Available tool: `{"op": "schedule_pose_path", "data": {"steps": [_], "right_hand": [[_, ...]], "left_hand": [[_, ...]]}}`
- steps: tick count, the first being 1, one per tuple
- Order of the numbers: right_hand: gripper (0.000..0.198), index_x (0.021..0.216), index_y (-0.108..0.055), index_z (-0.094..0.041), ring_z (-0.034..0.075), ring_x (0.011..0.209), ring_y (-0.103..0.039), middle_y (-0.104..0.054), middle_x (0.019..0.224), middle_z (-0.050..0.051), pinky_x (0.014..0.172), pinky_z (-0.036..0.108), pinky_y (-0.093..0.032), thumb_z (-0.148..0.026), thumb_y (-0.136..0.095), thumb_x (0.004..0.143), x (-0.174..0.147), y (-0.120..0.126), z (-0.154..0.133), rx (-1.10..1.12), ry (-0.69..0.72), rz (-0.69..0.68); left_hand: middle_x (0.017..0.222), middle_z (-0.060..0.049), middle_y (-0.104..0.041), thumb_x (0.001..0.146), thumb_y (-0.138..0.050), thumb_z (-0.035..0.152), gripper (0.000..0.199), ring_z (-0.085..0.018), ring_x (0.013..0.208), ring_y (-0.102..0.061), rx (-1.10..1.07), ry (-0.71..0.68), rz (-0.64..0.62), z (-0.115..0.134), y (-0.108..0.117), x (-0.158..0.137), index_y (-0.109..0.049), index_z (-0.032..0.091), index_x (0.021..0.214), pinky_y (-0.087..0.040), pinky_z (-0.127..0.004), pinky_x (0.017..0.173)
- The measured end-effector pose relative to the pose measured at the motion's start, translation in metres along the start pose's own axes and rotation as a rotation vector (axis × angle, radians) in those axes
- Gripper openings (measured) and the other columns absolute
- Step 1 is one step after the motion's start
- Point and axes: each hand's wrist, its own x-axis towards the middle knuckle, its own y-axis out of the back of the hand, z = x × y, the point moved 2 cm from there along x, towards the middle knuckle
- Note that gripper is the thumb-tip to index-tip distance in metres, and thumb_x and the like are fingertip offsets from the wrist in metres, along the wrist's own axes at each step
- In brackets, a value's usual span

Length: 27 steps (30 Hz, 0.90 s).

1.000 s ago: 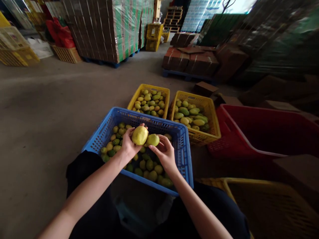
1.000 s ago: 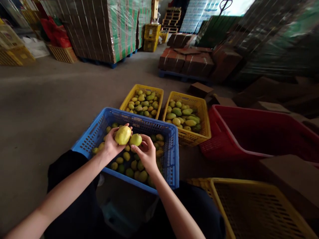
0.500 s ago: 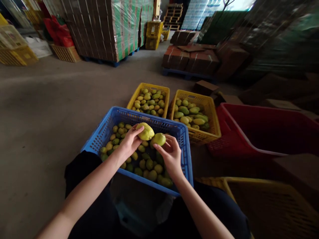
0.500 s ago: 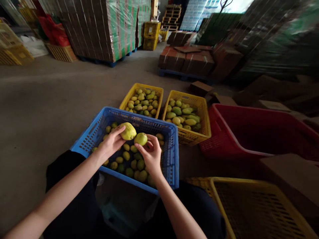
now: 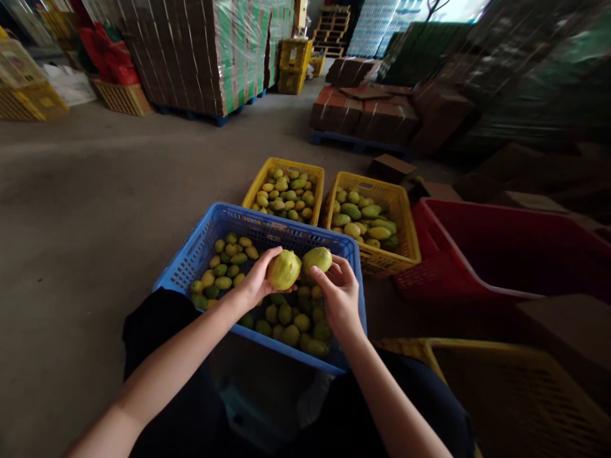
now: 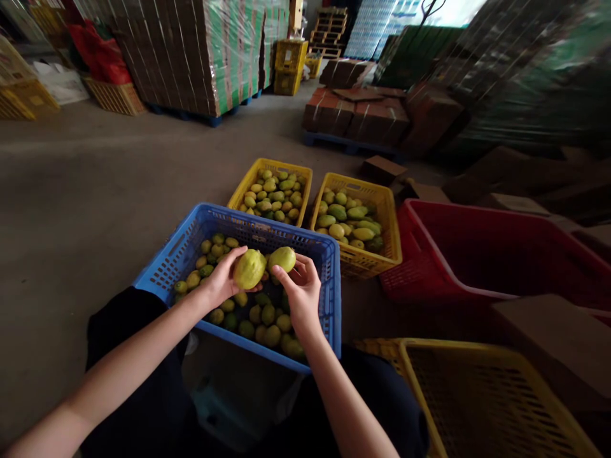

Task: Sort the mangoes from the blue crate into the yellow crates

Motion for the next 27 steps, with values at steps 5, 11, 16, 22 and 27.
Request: {"op": "schedule_pose_path", "data": {"steps": [5, 11, 16, 22, 27], "right_hand": [[0.042, 0.093, -0.059, -0.024, 0.020, 0.086, -0.065, -0.066, 0.093, 0.001, 0.078, 0.037, -0.055, -0.034, -0.083, 0.060, -0.004, -0.005, 0.001, -0.067, 0.039, -0.082], [0.044, 0.102, -0.059, -0.025, 0.021, 0.091, -0.063, -0.065, 0.101, 0.004, 0.080, 0.038, -0.056, -0.034, -0.081, 0.065, -0.012, -0.011, 0.014, -0.226, 0.185, -0.166], [0.044, 0.111, -0.061, -0.028, 0.023, 0.100, -0.062, -0.064, 0.108, 0.005, 0.083, 0.039, -0.056, -0.027, -0.078, 0.070, -0.020, -0.009, 0.014, -0.342, 0.359, -0.151], [0.045, 0.113, -0.062, -0.029, 0.025, 0.105, -0.061, -0.065, 0.110, 0.007, 0.083, 0.041, -0.056, -0.025, -0.078, 0.071, -0.022, -0.007, 0.010, -0.374, 0.444, -0.207], [0.044, 0.110, -0.064, -0.029, 0.024, 0.104, -0.061, -0.063, 0.112, 0.006, 0.076, 0.037, -0.060, -0.027, -0.079, 0.069, -0.020, -0.010, 0.007, -0.319, 0.360, -0.281]], "left_hand": [[0.065, -0.008, -0.066, 0.087, -0.045, 0.039, 0.033, -0.019, 0.063, -0.066, -0.363, -0.077, 0.118, 0.007, 0.007, 0.006, -0.064, 0.013, 0.076, -0.056, -0.033, 0.064], [0.064, -0.007, -0.067, 0.087, -0.039, 0.037, 0.040, -0.021, 0.074, -0.067, -0.274, -0.375, 0.103, 0.008, 0.007, 0.001, -0.065, 0.014, 0.066, -0.052, -0.029, 0.070], [0.065, -0.007, -0.067, 0.083, -0.040, 0.031, 0.039, -0.021, 0.077, -0.065, -0.061, -0.575, 0.058, 0.003, 0.004, -0.004, -0.063, 0.016, 0.055, -0.047, -0.025, 0.065], [0.061, -0.008, -0.064, 0.085, -0.035, 0.028, 0.045, -0.017, 0.061, -0.059, -0.011, -0.580, -0.002, 0.010, 0.004, -0.007, -0.065, 0.014, 0.055, -0.043, -0.025, 0.061], [0.063, -0.005, -0.062, 0.080, -0.042, 0.028, 0.033, -0.013, 0.057, -0.058, -0.211, -0.551, 0.092, 0.017, 0.009, -0.006, -0.065, 0.014, 0.061, -0.043, -0.023, 0.057]]}}
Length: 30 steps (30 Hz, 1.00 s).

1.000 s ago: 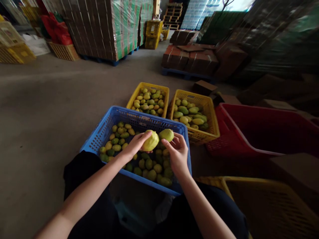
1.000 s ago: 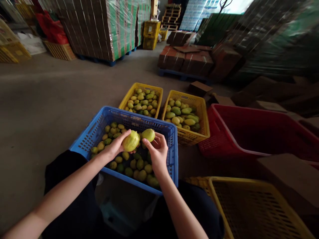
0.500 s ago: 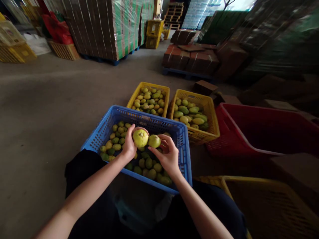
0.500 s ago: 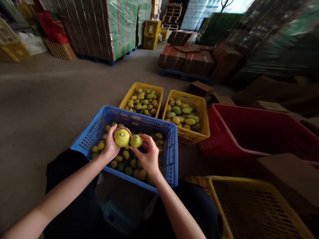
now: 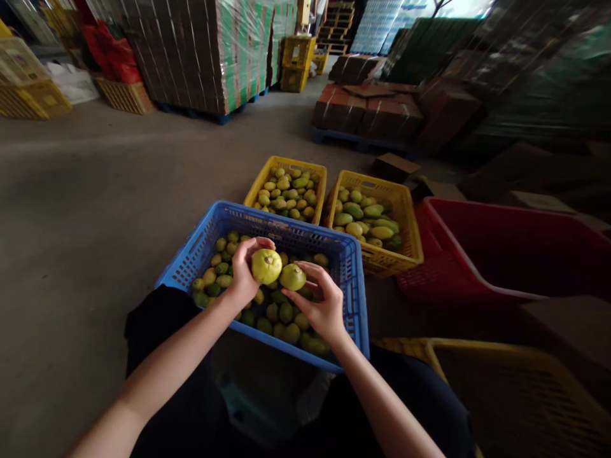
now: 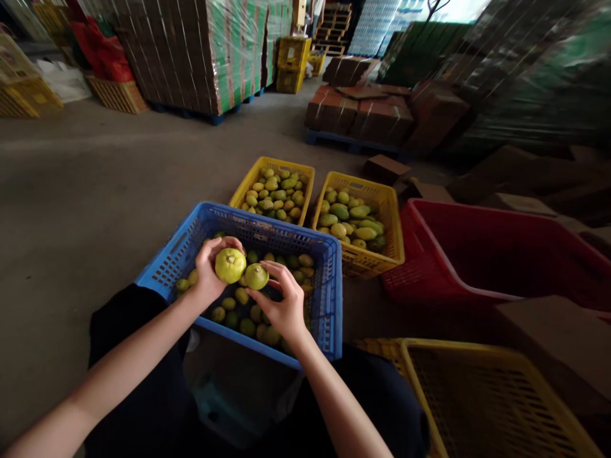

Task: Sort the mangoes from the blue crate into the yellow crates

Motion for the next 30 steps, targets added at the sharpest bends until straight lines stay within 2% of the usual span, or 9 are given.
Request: {"op": "schedule_pose_path", "data": {"steps": [3, 6, 10, 12, 17, 19, 23, 27, 30], "right_hand": [[0.041, 0.105, -0.066, -0.028, 0.023, 0.097, -0.062, -0.062, 0.108, 0.006, 0.068, 0.033, -0.061, -0.029, -0.080, 0.066, 0.002, -0.003, -0.004, 0.005, -0.059, -0.069], [0.040, 0.102, -0.069, -0.027, 0.020, 0.084, -0.064, -0.064, 0.100, 0.005, 0.063, 0.031, -0.059, -0.030, -0.081, 0.064, 0.000, -0.010, -0.007, -0.001, -0.099, -0.201], [0.041, 0.103, -0.066, -0.025, 0.018, 0.077, -0.064, -0.065, 0.095, 0.003, 0.065, 0.031, -0.058, -0.031, -0.080, 0.064, -0.003, -0.018, -0.003, 0.067, -0.193, -0.245], [0.042, 0.102, -0.063, -0.024, 0.019, 0.079, -0.066, -0.066, 0.095, 0.002, 0.068, 0.032, -0.058, -0.032, -0.079, 0.064, -0.002, -0.017, 0.000, 0.183, -0.285, -0.221], [0.033, 0.096, -0.059, -0.024, 0.021, 0.080, -0.067, -0.069, 0.092, 0.001, 0.067, 0.034, -0.057, -0.036, -0.072, 0.068, 0.006, -0.008, 0.006, 0.505, -0.512, -0.062], [0.030, 0.094, -0.060, -0.023, 0.022, 0.076, -0.066, -0.069, 0.088, 0.002, 0.063, 0.035, -0.056, -0.037, -0.068, 0.069, 0.009, -0.008, 0.008, 0.621, -0.590, -0.037], [0.028, 0.089, -0.063, -0.021, 0.018, 0.062, -0.062, -0.068, 0.084, 0.003, 0.053, 0.032, -0.052, -0.044, -0.063, 0.073, 0.010, -0.011, 0.014, 0.708, -0.661, -0.035], [0.034, 0.082, -0.065, -0.020, 0.015, 0.049, -0.054, -0.065, 0.072, 0.003, 0.036, 0.025, -0.038, -0.053, -0.057, 0.078, 0.009, -0.012, 0.027, 0.800, -0.809, -0.030], [0.034, 0.080, -0.065, -0.020, 0.014, 0.045, -0.051, -0.063, 0.065, 0.003, 0.033, 0.024, -0.035, -0.053, -0.056, 0.077, 0.007, -0.009, 0.038, 0.864, -0.885, -0.035]], "left_hand": [[0.065, -0.002, -0.063, 0.077, -0.048, 0.029, 0.025, -0.013, 0.057, -0.059, -0.106, 0.108, 0.151, -0.003, 0.005, 0.004, -0.064, 0.015, 0.065, -0.045, -0.022, 0.057], [0.061, 0.001, -0.061, 0.075, -0.053, 0.029, 0.016, -0.015, 0.062, -0.063, -0.186, 0.218, 0.285, -0.009, 0.008, 0.008, -0.060, 0.018, 0.067, -0.049, -0.024, 0.060], [0.063, -0.003, -0.063, 0.080, -0.053, 0.039, 0.024, -0.021, 0.071, -0.067, -0.234, 0.453, 0.237, -0.021, 0.011, 0.012, -0.058, 0.018, 0.068, -0.054, -0.030, 0.063], [0.069, -0.006, -0.065, 0.084, -0.047, 0.041, 0.029, -0.023, 0.076, -0.068, -0.253, 0.509, 0.223, -0.025, 0.013, 0.015, -0.060, 0.017, 0.075, -0.056, -0.034, 0.065], [0.076, -0.009, -0.067, 0.088, -0.037, 0.029, 0.030, -0.022, 0.076, -0.067, -0.333, 0.513, 0.180, -0.024, 0.013, 0.015, -0.064, 0.014, 0.091, -0.057, -0.035, 0.067], [0.076, -0.009, -0.066, 0.087, -0.041, 0.030, 0.028, -0.021, 0.071, -0.067, -0.339, 0.491, 0.181, -0.021, 0.010, 0.012, -0.064, 0.013, 0.090, -0.057, -0.033, 0.064], [0.065, -0.002, -0.061, 0.081, -0.055, 0.031, 0.015, -0.016, 0.060, -0.062, -0.336, 0.403, 0.285, -0.014, 0.008, 0.011, -0.061, 0.017, 0.081, -0.055, -0.029, 0.058], [0.067, -0.004, -0.064, 0.086, -0.045, 0.029, 0.021, -0.018, 0.063, -0.064, -0.401, 0.542, 0.329, -0.015, 0.005, 0.009, -0.063, 0.018, 0.088, -0.055, -0.031, 0.056], [0.070, -0.008, -0.066, 0.086, -0.037, 0.023, 0.030, -0.020, 0.066, -0.065, -0.410, 0.570, 0.301, -0.018, 0.004, 0.007, -0.064, 0.013, 0.096, -0.055, -0.031, 0.057]]}}
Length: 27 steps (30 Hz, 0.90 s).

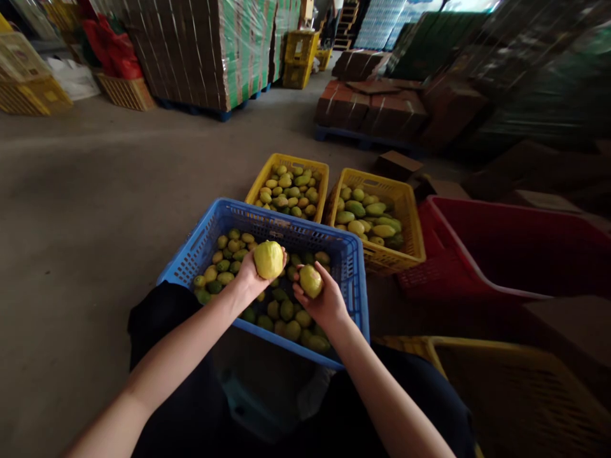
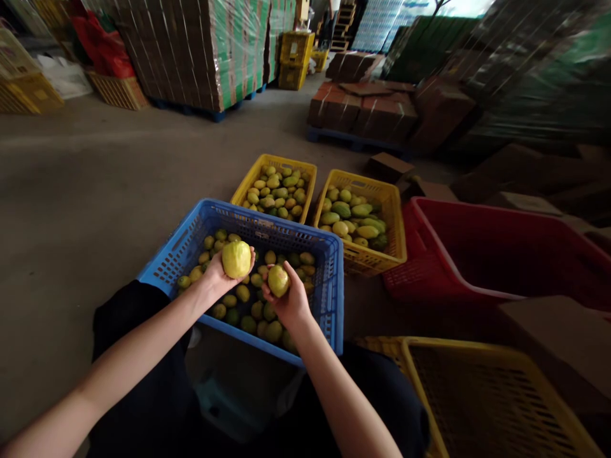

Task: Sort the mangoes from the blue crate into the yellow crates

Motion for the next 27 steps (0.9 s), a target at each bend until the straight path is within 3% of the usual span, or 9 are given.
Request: {"op": "schedule_pose_path", "data": {"steps": [5, 9, 12, 14, 17, 19, 23, 25, 27], "right_hand": [[0.032, 0.090, -0.063, -0.023, 0.017, 0.056, -0.060, -0.066, 0.075, 0.002, 0.043, 0.029, -0.047, -0.053, -0.056, 0.079, 0.007, 0.010, 0.001, -0.060, 0.102, 0.063], [0.036, 0.108, -0.059, -0.026, 0.022, 0.087, -0.065, -0.066, 0.103, 0.004, 0.072, 0.037, -0.056, -0.049, -0.054, 0.081, 0.002, 0.005, 0.001, -0.147, 0.351, 0.227], [0.045, 0.128, -0.049, -0.028, 0.023, 0.125, -0.049, -0.052, 0.135, 0.004, 0.103, 0.043, -0.042, -0.049, -0.048, 0.088, -0.008, -0.005, 0.004, -0.446, 0.580, 0.283], [0.050, 0.136, -0.043, -0.028, 0.023, 0.139, -0.030, -0.035, 0.150, 0.005, 0.114, 0.046, -0.026, -0.049, -0.044, 0.090, -0.014, -0.012, 0.010, -0.687, 0.697, 0.217], [0.058, 0.140, -0.038, -0.025, 0.027, 0.145, -0.016, -0.021, 0.156, 0.009, 0.116, 0.052, -0.019, -0.049, -0.051, 0.088, -0.017, -0.018, 0.021, -0.970, 0.788, 0.063], [0.064, 0.140, -0.036, -0.023, 0.031, 0.145, -0.016, -0.027, 0.153, 0.013, 0.115, 0.055, -0.021, -0.045, -0.058, 0.085, -0.017, -0.019, 0.025, -1.095, 0.851, 0.013], [0.069, 0.140, -0.035, -0.024, 0.033, 0.133, -0.039, -0.051, 0.135, 0.015, 0.107, 0.057, -0.034, -0.037, -0.067, 0.080, -0.020, -0.022, 0.026, -1.206, 1.050, 0.027], [0.070, 0.138, -0.039, -0.026, 0.032, 0.124, -0.049, -0.056, 0.129, 0.013, 0.104, 0.055, -0.039, -0.034, -0.070, 0.077, -0.023, -0.025, 0.024, -1.191, 1.123, 0.071], [0.068, 0.134, -0.044, -0.027, 0.031, 0.118, -0.053, -0.058, 0.126, 0.012, 0.101, 0.052, -0.042, -0.032, -0.073, 0.073, -0.026, -0.029, 0.017, -1.087, 1.099, 0.123]], "left_hand": [[0.077, -0.013, -0.069, 0.083, -0.041, 0.030, 0.033, -0.022, 0.075, -0.068, 0.095, 0.018, -0.111, -0.007, 0.002, -0.002, -0.065, 0.009, 0.090, -0.054, -0.034, 0.067], [0.088, -0.011, -0.071, 0.084, -0.040, 0.033, 0.034, -0.024, 0.086, -0.067, 0.124, 0.008, -0.178, -0.013, 0.005, -0.002, -0.066, 0.011, 0.090, -0.052, -0.040, 0.077], [0.097, -0.010, -0.071, 0.081, -0.043, 0.031, 0.035, -0.023, 0.090, -0.066, 0.137, 0.042, -0.268, -0.023, 0.007, 0.001, -0.067, 0.012, 0.099, -0.051, -0.037, 0.079], [0.098, -0.009, -0.071, 0.077, -0.046, 0.028, 0.036, -0.023, 0.091, -0.065, 0.144, 0.047, -0.319, -0.030, 0.010, 0.005, -0.067, 0.012, 0.102, -0.050, -0.033, 0.078], [0.084, -0.007, -0.071, 0.074, -0.048, 0.023, 0.028, -0.019, 0.077, -0.065, 0.150, 0.008, -0.280, -0.037, 0.016, 0.010, -0.068, 0.012, 0.090, -0.050, -0.028, 0.073], [0.070, -0.003, -0.067, 0.077, -0.048, 0.021, 0.018, -0.014, 0.061, -0.062, 0.162, -0.046, -0.204, -0.038, 0.021, 0.011, -0.065, 0.015, 0.075, -0.049, -0.025, 0.065], [0.060, 0.000, -0.062, 0.084, -0.050, 0.021, 0.021, -0.013, 0.054, -0.060, 0.216, -0.114, -0.188, -0.035, 0.022, 0.011, -0.061, 0.016, 0.066, -0.049, -0.024, 0.063], [0.061, -0.002, -0.064, 0.086, -0.050, 0.024, 0.022, -0.015, 0.058, -0.063, 0.270, -0.046, -0.208, -0.033, 0.017, 0.012, -0.062, 0.014, 0.070, -0.051, -0.026, 0.068], [0.064, -0.004, -0.065, 0.087, -0.052, 0.029, 0.024, -0.017, 0.062, -0.065, 0.315, 0.032, -0.239, -0.029, 0.008, 0.013, -0.063, 0.013, 0.075, -0.053, -0.028, 0.069]]}}
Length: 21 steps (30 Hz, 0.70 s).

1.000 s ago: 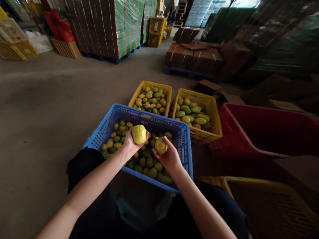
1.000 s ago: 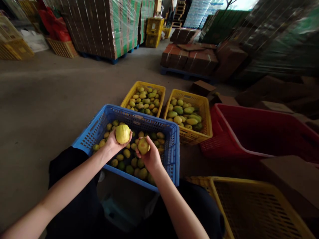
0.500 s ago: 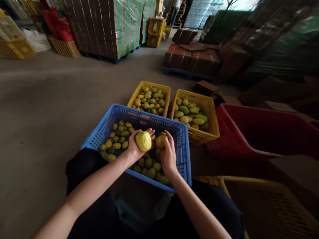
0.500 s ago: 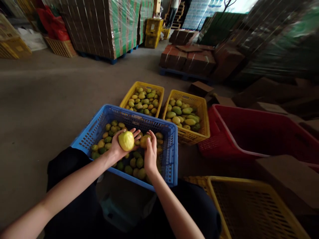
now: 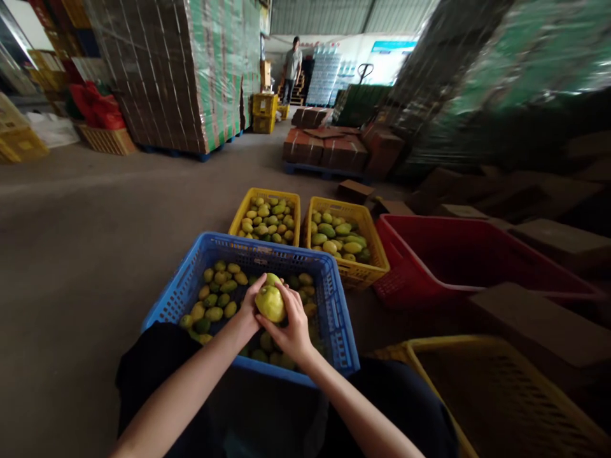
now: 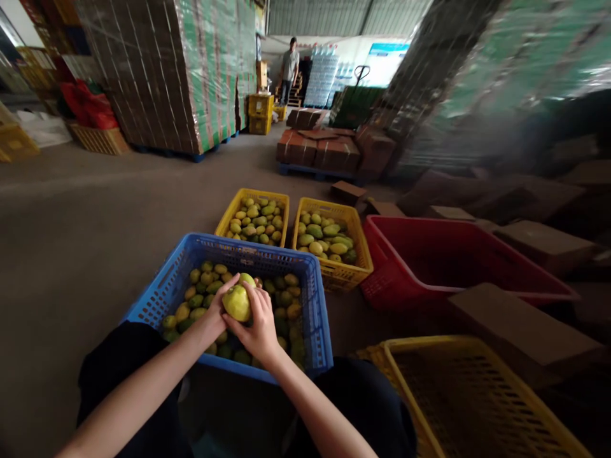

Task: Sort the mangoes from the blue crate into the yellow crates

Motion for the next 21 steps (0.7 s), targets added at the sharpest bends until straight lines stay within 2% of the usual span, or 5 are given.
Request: {"op": "schedule_pose_path", "data": {"steps": [4, 8, 15, 19, 21], "right_hand": [[0.062, 0.123, -0.051, -0.027, 0.025, 0.103, -0.062, -0.064, 0.116, 0.006, 0.087, 0.039, -0.052, -0.031, -0.078, 0.067, 0.023, 0.016, -0.005, 0.440, -0.358, 0.009], [0.060, 0.111, -0.055, -0.027, 0.019, 0.089, -0.062, -0.065, 0.101, -0.001, 0.078, 0.030, -0.052, -0.027, -0.083, 0.058, 0.040, 0.032, 0.001, 0.654, -0.552, 0.070], [0.048, 0.106, -0.056, -0.024, 0.016, 0.081, -0.057, -0.061, 0.091, -0.001, 0.071, 0.027, -0.049, -0.029, -0.079, 0.064, 0.017, 0.024, 0.028, 0.708, -0.651, 0.094], [0.054, 0.112, -0.053, -0.026, 0.017, 0.083, -0.057, -0.061, 0.095, -0.001, 0.076, 0.029, -0.049, -0.031, -0.079, 0.065, 0.016, 0.032, 0.027, 0.601, -0.597, 0.124], [0.058, 0.113, -0.053, -0.026, 0.018, 0.088, -0.058, -0.061, 0.102, 0.000, 0.080, 0.032, -0.050, -0.030, -0.081, 0.062, 0.021, 0.040, 0.024, 0.524, -0.523, 0.184]], "left_hand": [[0.061, -0.003, -0.063, 0.092, -0.046, 0.036, 0.031, -0.012, 0.051, -0.061, 0.011, -0.082, 0.005, 0.024, -0.009, 0.002, -0.061, 0.012, 0.079, -0.051, -0.020, 0.053], [0.054, -0.005, -0.060, 0.095, -0.035, 0.037, 0.040, -0.006, 0.034, -0.044, 0.030, -0.151, 0.073, 0.039, -0.008, -0.001, -0.056, 0.013, 0.071, -0.030, -0.013, 0.031], [0.052, -0.004, -0.057, 0.092, -0.034, 0.039, 0.039, -0.006, 0.033, -0.040, 0.212, -0.165, -0.030, 0.039, -0.008, -0.008, -0.055, 0.014, 0.070, -0.029, -0.016, 0.034], [0.064, -0.003, -0.061, 0.082, -0.057, 0.033, 0.019, -0.009, 0.048, -0.052, 0.363, -0.203, -0.143, 0.036, -0.012, -0.010, -0.058, 0.013, 0.082, -0.037, -0.017, 0.042], [0.075, -0.002, -0.064, 0.075, -0.069, 0.030, 0.023, -0.010, 0.061, -0.059, 0.525, -0.357, -0.196, 0.036, -0.013, -0.012, -0.058, 0.015, 0.089, -0.046, -0.018, 0.053]]}}
